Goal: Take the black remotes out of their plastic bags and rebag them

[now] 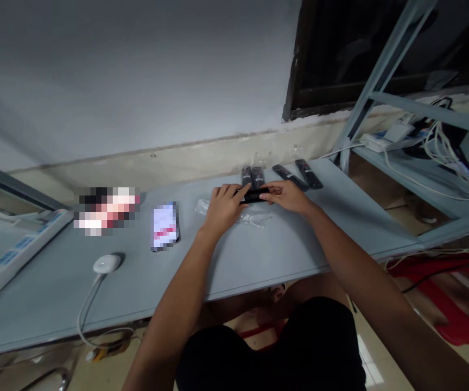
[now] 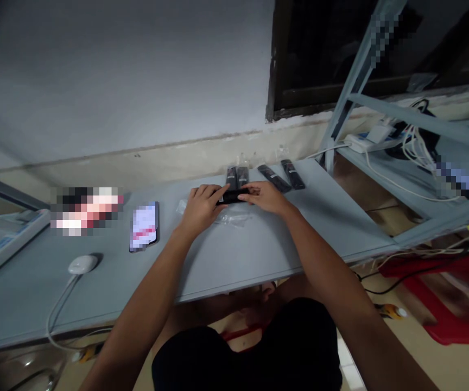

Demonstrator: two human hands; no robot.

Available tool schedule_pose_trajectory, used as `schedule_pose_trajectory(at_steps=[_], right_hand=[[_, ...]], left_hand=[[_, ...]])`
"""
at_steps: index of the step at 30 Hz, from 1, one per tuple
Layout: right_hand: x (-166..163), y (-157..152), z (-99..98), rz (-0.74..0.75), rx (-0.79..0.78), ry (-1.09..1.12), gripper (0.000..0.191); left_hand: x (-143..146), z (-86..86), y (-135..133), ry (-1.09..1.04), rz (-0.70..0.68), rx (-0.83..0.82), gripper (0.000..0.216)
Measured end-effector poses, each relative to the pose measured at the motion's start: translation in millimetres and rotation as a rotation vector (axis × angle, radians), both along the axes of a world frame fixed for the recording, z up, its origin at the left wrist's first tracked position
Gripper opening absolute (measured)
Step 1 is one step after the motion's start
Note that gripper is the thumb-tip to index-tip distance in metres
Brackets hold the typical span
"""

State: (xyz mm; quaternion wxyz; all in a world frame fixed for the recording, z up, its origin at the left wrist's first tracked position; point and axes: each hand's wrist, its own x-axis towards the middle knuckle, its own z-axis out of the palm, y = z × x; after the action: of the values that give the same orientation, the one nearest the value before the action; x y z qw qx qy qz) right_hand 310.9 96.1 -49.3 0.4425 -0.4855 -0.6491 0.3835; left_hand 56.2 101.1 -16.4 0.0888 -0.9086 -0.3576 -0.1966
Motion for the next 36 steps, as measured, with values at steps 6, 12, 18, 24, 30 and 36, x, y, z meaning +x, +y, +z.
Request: schedule_pose_trajectory(at_steps=[6, 12, 18, 24, 30, 36], right_hand=[[14.0, 5.2, 0.9, -0.092, 0.043, 0.085, 0.044], [23.6, 8.3, -0.7, -0.123, 0.094, 0.127, 0.029], [20.2, 8.1, -2.1, -0.094, 0.012, 0.121, 0.046], [19.1, 9.3, -3.7, -0.062, 0.005, 0.107, 0.054], [19.7, 12.0, -9.5, -0.077, 0.058, 0.045, 0.055], [19.3, 12.4, -9.9, -0.077, 0.072, 0.026, 0.054]], left_hand=[[-16.5, -0.9, 12.4, -0.095, 0.092, -0.057, 0.044], [-31.4, 2.4, 18.6, -0.148, 0.151, -0.081, 0.039], [-27.1, 2.1, 16.9, -0.14, 0.113, -0.106, 0.038], [-25.6, 2.2, 15.7, -0.128, 0.126, -0.118, 0.039], [-24.9, 1.6, 15.0, -0.138, 0.124, -0.116, 0.04], [-25.5, -3.0, 18.0, -0.155, 0.108, -0.106, 0.039]])
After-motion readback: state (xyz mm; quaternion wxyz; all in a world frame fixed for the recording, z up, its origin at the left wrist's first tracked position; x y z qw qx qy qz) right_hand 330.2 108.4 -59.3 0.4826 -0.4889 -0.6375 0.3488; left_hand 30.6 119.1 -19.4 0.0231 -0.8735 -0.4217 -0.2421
